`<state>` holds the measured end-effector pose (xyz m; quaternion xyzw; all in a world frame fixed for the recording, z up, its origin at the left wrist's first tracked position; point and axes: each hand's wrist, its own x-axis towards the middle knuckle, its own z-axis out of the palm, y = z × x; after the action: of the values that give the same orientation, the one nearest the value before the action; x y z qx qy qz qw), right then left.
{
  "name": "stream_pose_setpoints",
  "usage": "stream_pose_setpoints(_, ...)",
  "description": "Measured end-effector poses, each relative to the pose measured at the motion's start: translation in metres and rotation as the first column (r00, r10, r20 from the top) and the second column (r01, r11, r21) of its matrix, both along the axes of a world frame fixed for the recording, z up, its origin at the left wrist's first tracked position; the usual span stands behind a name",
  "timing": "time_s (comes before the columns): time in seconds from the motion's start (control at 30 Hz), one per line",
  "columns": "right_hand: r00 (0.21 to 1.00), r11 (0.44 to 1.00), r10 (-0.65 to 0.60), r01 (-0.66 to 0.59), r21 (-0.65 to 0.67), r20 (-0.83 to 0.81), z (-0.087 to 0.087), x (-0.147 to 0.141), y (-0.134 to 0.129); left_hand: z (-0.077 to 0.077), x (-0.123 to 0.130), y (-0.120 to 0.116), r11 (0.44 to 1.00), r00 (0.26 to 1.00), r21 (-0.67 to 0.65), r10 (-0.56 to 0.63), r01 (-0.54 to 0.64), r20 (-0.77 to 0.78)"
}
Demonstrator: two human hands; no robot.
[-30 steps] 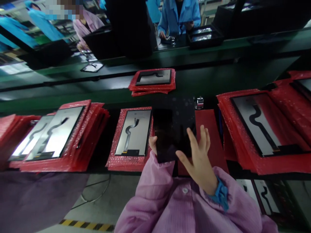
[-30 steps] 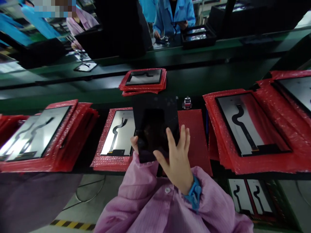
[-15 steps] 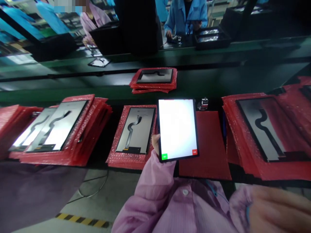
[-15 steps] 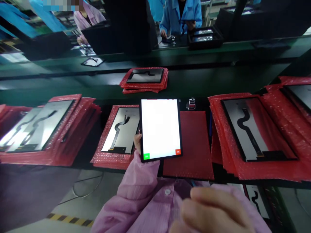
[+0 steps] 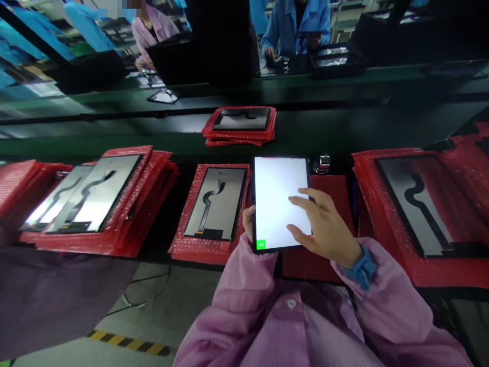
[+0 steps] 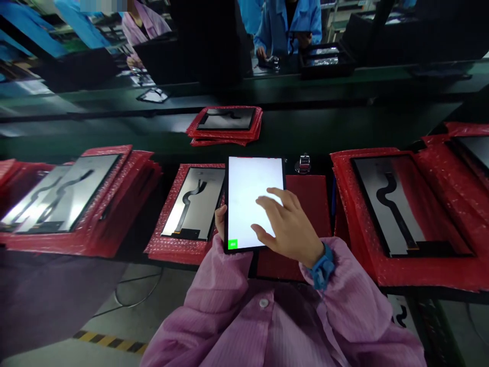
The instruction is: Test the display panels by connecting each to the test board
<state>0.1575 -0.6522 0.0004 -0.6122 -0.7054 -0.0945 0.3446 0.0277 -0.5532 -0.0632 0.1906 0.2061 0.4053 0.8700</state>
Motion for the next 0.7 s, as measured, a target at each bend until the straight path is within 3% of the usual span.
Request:
stream_pose_setpoints(0.1,0.997,0.997,0.028,-0.022,-0.077,0.069,-0.003,-0.003,-0.004,-0.005,-0.002,0.001,1.000,1.000,-0.015,-0.002,0.002,-0.018)
stream_pose_setpoints(0.23,0.995,0.996,-0.020,0.012,-0.086,-0.100,0.040,-0.011,-0.042,-0.010,-0.005,0.000,0.999,1.000,-0.038,-0.026,0.025,-0.009)
stream_pose_setpoints(0.33,0.991,0.995,-0.069,0.060,-0.085,-0.115,0.062,-0.014,-0.039,-0.008,-0.004,-0.003,0.999,0.999,-0.041,-0.022,0.021,-0.040)
stream_pose_setpoints(0.4,0.996,0.993,-0.082,0.078,-0.090,-0.043,0.055,-0.014,-0.015,-0.004,-0.003,-0.005,1.000,0.997,-0.018,-0.008,0.006,-0.071)
stream_pose_setpoints(0.53,0.995,0.973,-0.071,0.085,-0.216,0.070,0.017,-0.014,0.036,0.002,0.000,-0.004,0.997,0.995,0.039,0.074,-0.071,-0.066)
stream_pose_setpoints(0.7,0.990,0.974,-0.068,0.092,-0.206,0.120,-0.004,-0.014,0.041,-0.004,0.002,-0.004,0.999,0.997,0.008,0.043,-0.042,-0.070)
